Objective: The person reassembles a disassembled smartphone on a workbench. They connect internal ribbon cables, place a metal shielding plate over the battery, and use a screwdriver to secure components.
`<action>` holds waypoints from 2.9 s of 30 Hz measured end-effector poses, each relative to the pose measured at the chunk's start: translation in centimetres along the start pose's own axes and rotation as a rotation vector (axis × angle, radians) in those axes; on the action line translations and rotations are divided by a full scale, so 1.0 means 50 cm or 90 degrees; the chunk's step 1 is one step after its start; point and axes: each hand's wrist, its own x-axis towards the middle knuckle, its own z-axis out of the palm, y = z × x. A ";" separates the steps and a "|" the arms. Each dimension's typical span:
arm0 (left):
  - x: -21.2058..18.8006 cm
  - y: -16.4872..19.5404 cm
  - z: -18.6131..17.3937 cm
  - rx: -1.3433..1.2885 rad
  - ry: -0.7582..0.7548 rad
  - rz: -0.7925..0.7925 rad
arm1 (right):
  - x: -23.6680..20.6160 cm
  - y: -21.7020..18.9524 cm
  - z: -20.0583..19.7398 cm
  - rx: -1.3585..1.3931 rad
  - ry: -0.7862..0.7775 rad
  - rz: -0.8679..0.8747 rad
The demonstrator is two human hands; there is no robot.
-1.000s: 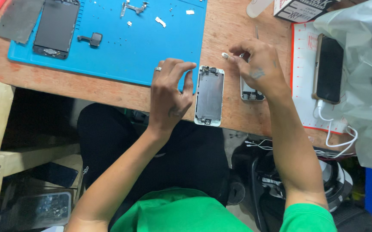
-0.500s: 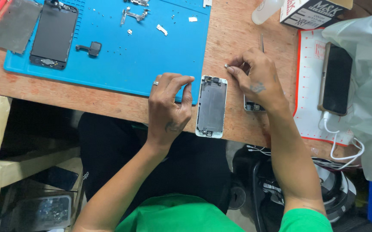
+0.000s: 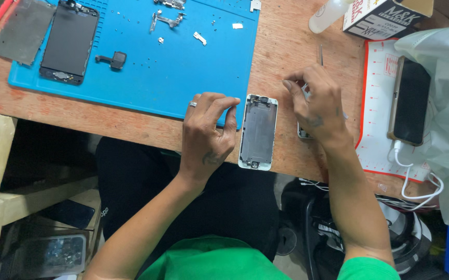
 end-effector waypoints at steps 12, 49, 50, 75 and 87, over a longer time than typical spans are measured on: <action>0.001 0.001 0.000 0.000 0.007 -0.011 | -0.037 -0.054 0.006 0.077 0.067 -0.121; 0.004 0.000 -0.002 -0.006 0.012 -0.009 | -0.036 -0.058 0.020 0.005 0.036 -0.141; 0.004 0.000 -0.002 -0.006 0.011 -0.008 | -0.036 -0.057 0.019 0.004 0.034 -0.141; -0.004 -0.005 -0.004 0.023 -0.039 0.010 | -0.039 -0.068 -0.009 -0.064 -0.026 -0.108; -0.008 -0.015 0.005 0.189 -0.290 0.207 | -0.036 -0.065 -0.005 -0.054 -0.032 -0.098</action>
